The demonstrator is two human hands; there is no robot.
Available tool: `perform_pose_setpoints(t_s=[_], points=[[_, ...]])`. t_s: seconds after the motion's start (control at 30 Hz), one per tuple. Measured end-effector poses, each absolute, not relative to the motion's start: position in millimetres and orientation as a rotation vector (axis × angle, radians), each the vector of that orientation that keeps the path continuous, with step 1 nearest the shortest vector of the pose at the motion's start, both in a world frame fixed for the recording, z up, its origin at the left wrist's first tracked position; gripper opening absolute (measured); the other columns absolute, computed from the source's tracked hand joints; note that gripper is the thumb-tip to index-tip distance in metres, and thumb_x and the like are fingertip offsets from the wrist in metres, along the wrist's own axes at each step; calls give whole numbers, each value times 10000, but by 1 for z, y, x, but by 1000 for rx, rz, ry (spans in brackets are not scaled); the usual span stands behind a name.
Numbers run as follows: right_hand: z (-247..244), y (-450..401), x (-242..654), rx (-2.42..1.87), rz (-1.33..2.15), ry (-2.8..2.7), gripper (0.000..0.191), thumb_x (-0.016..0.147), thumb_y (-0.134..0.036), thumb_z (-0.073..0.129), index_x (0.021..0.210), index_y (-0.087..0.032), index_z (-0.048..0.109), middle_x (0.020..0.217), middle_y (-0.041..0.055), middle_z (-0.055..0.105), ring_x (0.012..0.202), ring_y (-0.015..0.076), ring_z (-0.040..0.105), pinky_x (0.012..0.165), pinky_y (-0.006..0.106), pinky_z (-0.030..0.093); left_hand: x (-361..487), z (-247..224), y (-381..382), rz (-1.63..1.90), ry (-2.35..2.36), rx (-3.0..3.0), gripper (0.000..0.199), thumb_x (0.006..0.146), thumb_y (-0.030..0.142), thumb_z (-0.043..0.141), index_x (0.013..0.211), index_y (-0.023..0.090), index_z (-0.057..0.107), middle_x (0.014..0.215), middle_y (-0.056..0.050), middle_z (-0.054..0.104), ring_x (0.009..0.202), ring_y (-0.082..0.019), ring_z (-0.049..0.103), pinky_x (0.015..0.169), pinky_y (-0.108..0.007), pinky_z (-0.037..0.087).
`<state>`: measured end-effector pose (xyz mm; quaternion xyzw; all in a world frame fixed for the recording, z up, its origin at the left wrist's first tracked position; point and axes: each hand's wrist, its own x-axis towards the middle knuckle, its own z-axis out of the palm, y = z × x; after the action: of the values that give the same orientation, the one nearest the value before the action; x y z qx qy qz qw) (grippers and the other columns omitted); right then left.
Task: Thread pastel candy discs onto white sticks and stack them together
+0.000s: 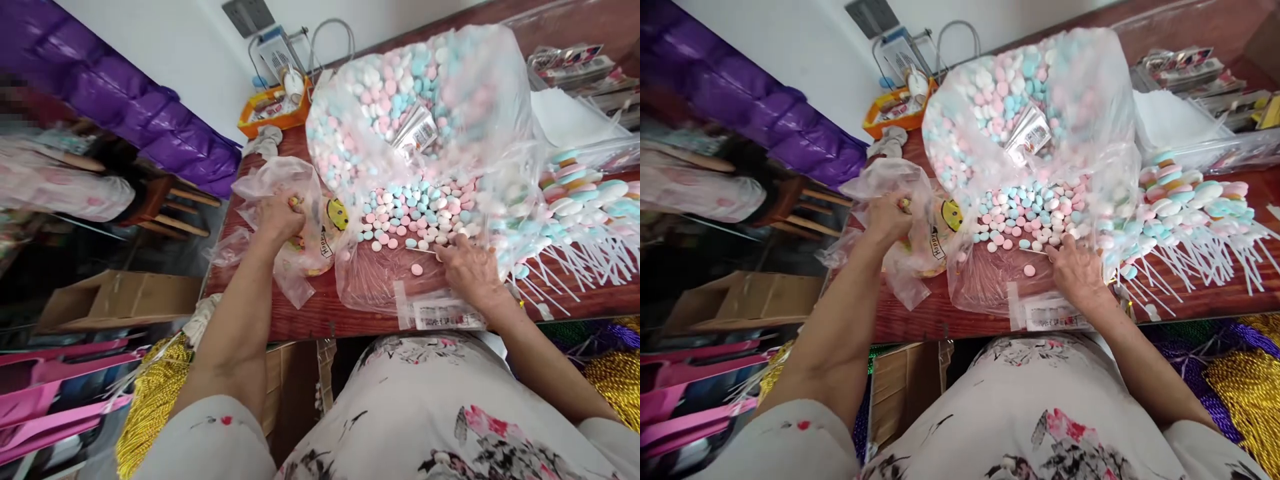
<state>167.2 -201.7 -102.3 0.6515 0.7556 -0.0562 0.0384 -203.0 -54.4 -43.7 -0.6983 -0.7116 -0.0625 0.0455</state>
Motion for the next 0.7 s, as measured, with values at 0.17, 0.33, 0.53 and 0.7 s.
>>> perform_pose_setpoints(t_s=[0.17, 0.33, 0.53, 0.7], points=[[-98, -212, 180, 2112, -129, 2360, 370, 977, -298, 418, 1278, -378, 617, 1178, 80, 593, 759, 170, 605, 550, 261, 315, -173, -1, -92, -517, -2045, -2031, 330, 629, 185, 677, 957, 178, 716, 935, -31, 611, 788, -180, 535, 775, -332, 478], [-97, -211, 179, 2143, -107, 2385, 364, 983, -319, 430, 1289, -397, 611, 1172, 43, 630, 704, 153, 587, 519, 270, 240, -83, -36, -144, -698, -1805, -2588, 278, 710, 83, 563, 921, 203, 699, 957, -52, 617, 863, -187, 588, 793, -322, 512], [-112, -219, 181, 2095, -19, 2432, 363, 975, -294, 462, 1285, -373, 633, 1135, 41, 660, 629, 119, 552, 483, 264, 181, -30, -96, -168, -234, -1824, -2979, 801, 663, 489, 823, 1384, 294, 535, 1424, -155, 477, 1297, -404, 446, 1015, -562, 437], [-123, -221, 192, 2117, 89, 2437, 398, 957, -260, 496, 1332, -337, 605, 1045, 31, 688, 615, 119, 538, 469, 260, 166, -107, -57, -164, -684, -1943, -2776, 339, 859, 470, 646, 1090, 229, 705, 1169, -96, 687, 1051, -259, 634, 961, -398, 484]])
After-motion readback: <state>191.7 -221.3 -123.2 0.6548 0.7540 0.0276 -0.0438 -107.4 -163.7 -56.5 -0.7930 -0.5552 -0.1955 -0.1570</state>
